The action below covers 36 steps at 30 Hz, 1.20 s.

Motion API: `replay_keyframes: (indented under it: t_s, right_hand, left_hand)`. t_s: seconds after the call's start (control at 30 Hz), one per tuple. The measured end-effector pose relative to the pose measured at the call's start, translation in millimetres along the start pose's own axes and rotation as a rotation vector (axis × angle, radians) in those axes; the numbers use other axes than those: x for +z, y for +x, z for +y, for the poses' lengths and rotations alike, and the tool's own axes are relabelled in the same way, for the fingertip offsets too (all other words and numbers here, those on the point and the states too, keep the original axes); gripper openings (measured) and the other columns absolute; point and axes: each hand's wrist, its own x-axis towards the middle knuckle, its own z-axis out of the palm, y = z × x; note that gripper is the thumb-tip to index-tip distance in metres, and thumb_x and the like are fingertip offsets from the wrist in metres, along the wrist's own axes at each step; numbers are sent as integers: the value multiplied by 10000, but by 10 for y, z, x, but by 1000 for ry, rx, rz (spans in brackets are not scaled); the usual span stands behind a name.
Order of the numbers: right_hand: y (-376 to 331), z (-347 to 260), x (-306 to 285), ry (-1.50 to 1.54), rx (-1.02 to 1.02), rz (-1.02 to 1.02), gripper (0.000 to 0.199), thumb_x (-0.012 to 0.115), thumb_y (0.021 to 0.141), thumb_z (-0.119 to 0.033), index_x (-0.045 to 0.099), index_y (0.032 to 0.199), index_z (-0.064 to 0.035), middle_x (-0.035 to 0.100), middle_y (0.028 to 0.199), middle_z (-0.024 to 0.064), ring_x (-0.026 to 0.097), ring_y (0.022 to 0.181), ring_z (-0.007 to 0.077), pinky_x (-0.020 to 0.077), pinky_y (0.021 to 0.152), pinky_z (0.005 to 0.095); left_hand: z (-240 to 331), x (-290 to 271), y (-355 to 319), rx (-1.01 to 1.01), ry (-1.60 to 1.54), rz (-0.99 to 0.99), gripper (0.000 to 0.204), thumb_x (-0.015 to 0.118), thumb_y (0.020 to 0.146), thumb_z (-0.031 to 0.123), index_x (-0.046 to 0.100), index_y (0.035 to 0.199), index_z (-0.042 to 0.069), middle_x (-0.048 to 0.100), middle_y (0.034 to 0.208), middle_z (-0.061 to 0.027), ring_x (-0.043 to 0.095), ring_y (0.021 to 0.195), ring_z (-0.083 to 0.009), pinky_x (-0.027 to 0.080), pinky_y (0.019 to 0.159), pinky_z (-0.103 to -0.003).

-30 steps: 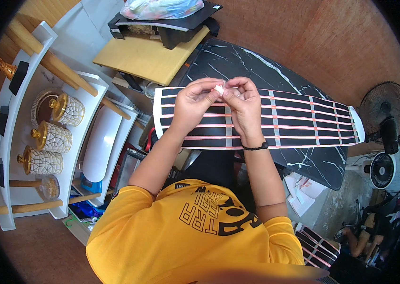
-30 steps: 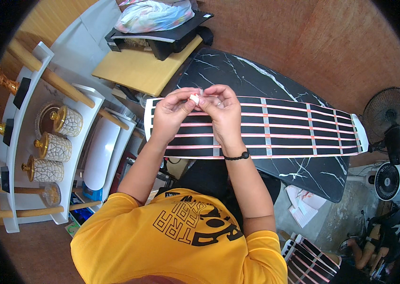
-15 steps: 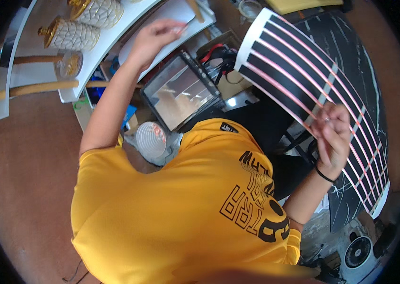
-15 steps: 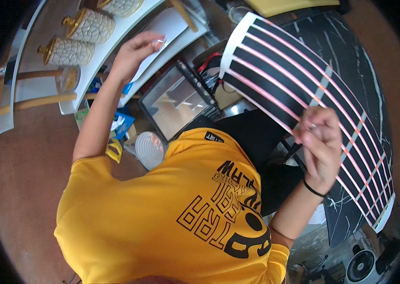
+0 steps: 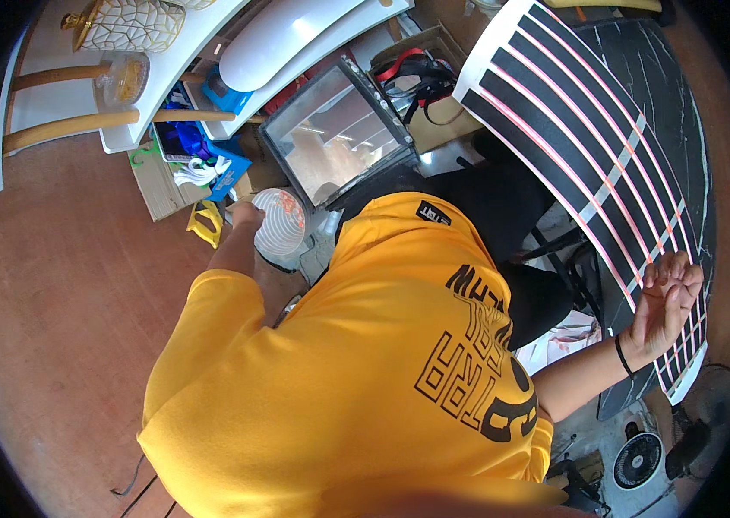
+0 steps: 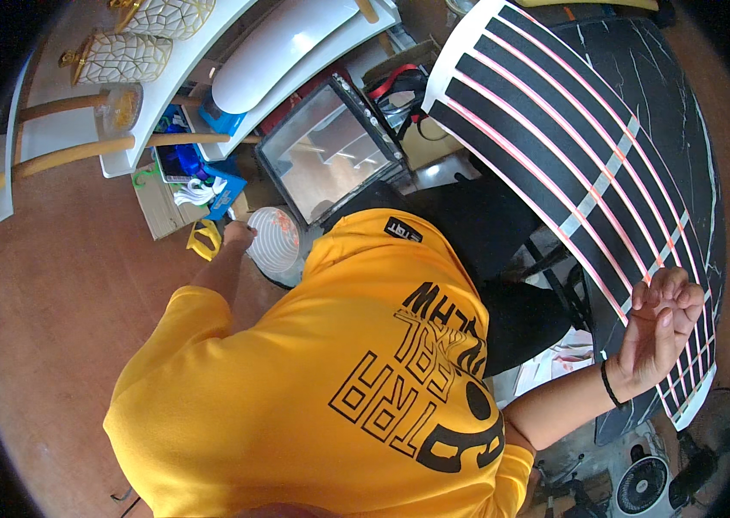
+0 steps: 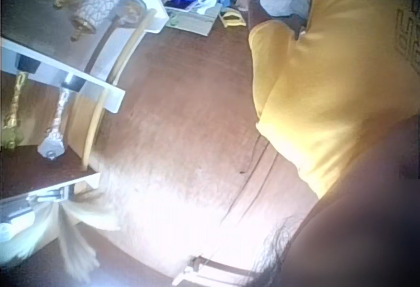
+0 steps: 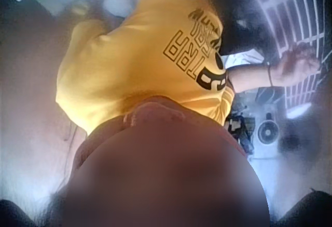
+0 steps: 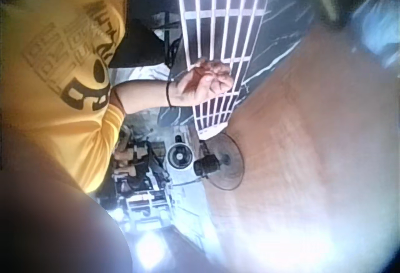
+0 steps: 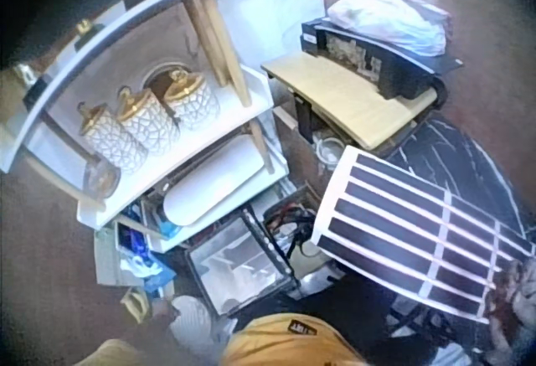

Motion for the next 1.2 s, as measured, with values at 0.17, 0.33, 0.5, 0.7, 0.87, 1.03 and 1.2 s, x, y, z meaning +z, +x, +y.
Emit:
replay_keyframes:
  t_s: [0.17,0.33,0.5,0.7,0.87,1.03,1.2]
  right_hand:
    - [-58,46,-21,-7,-8,16,238,728,886,-72,526,1010,-82,477,959,51,465,881,146,424,720,307]
    - [-147,77,-29,21,4,25,244,730,893,-90,521,1018,-77,467,970,55,452,883,144,422,716,301]
    - [-187,91,-35,31,-8,27,225,710,909,-96,513,1018,-76,455,982,55,437,890,146,421,721,298]
    - [-179,117,-8,35,-1,28,216,697,918,-94,508,1020,-76,444,973,51,417,869,145,410,709,294]
    - [-156,132,11,38,-10,33,204,694,920,-90,509,1004,-77,441,962,50,410,849,143,401,687,287]
    - [-173,152,3,54,-2,66,212,700,916,-86,507,1002,-74,446,963,52,418,851,144,412,688,284]
    - [-196,178,-11,69,0,69,221,705,913,-89,506,1007,-67,453,971,56,435,868,147,420,706,291]
  left_hand:
    - [-15,123,0,-141,-19,-63,561,841,747,326,663,1177,12,665,1235,-200,645,1146,-340,534,938,-434]
    - [-15,-97,-127,-206,15,-124,505,867,711,185,682,1155,32,691,1188,-187,658,1136,-326,547,909,-412]
    - [-168,68,-77,-324,-218,-4,380,764,798,128,680,1148,7,688,1189,-201,659,1133,-327,545,895,-413]
    - [-348,413,75,-407,-346,54,323,528,954,205,682,1160,9,665,1247,-195,638,1169,-344,522,946,-423]
    - [-345,448,9,-302,-129,3,307,503,960,168,688,1151,14,662,1249,-196,633,1174,-350,517,962,-427]
    - [-267,300,-112,-341,-225,-5,277,562,940,160,696,1137,20,669,1237,-189,643,1163,-339,524,956,-430]
    - [-186,179,-209,-304,-67,-97,283,596,930,176,696,1152,33,665,1253,-184,640,1172,-335,527,960,-425]
